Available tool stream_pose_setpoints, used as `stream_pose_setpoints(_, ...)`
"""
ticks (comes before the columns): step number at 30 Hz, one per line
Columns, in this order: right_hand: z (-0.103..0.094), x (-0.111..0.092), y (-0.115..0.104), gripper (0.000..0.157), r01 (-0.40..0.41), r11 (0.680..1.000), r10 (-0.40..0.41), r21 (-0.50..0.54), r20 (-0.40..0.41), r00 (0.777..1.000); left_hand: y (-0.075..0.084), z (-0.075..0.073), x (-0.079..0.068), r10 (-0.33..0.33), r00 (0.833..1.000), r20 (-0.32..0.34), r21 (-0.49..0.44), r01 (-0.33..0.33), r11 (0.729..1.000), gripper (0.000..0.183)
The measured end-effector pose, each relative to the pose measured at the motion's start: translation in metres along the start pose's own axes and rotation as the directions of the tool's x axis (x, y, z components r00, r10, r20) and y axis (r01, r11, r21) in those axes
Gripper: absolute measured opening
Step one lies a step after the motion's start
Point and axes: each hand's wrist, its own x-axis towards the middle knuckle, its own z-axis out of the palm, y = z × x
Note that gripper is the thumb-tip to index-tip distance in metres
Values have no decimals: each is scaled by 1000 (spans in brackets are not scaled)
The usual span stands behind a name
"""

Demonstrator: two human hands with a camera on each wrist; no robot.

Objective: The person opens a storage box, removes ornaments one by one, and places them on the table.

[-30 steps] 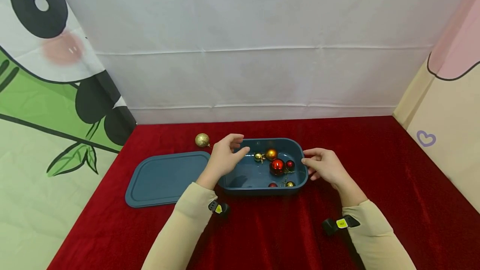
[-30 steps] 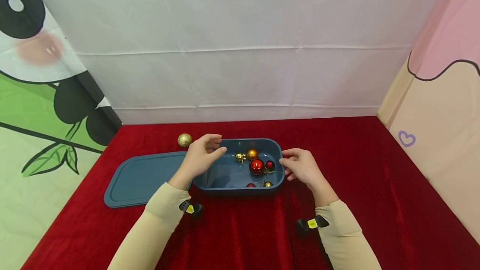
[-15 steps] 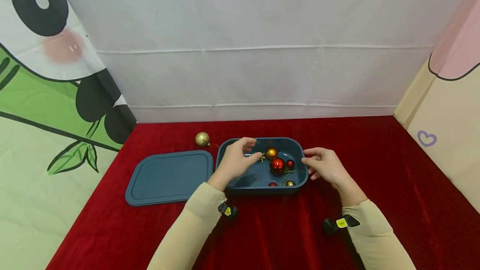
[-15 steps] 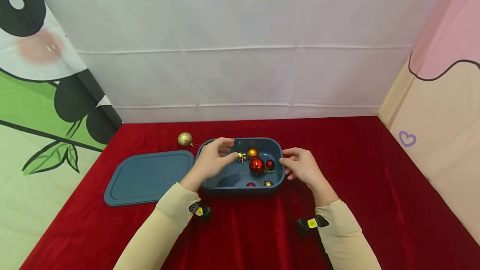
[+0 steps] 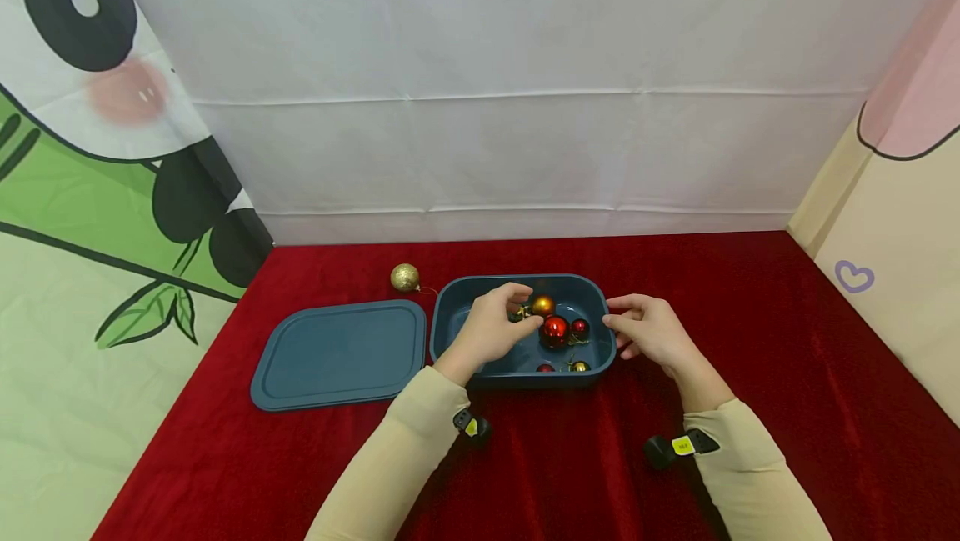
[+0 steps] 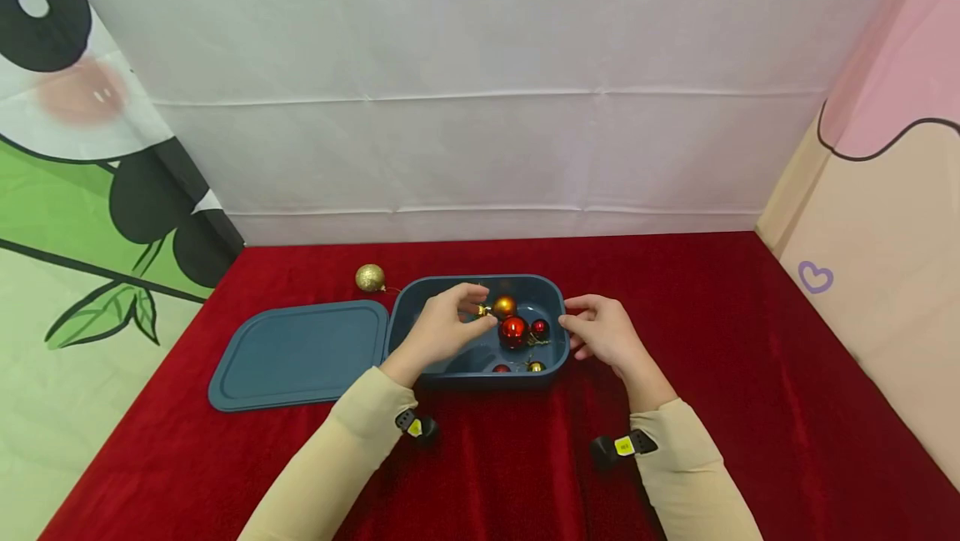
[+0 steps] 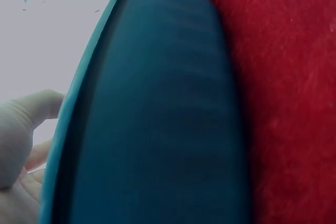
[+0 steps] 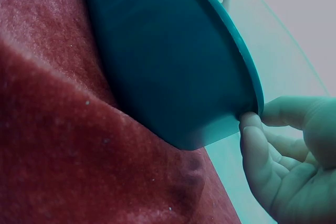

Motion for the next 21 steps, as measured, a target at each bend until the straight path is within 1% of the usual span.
stream_pose_setpoints(10,0,0,1,46,4,1000,-4,-5,0,1000,4,12,3,-19,999,38,17,18,1000,48)
stream_pose_setpoints(18,0,0,1,47,6,1000,-6,1,3,1000,8,21,5,-43,996,79,42,40,998,50)
stream_pose_setpoints(21,0,0,1,47,4,1000,-4,2,3,1000,9,24,6,-42,996,80,58,37,998,51)
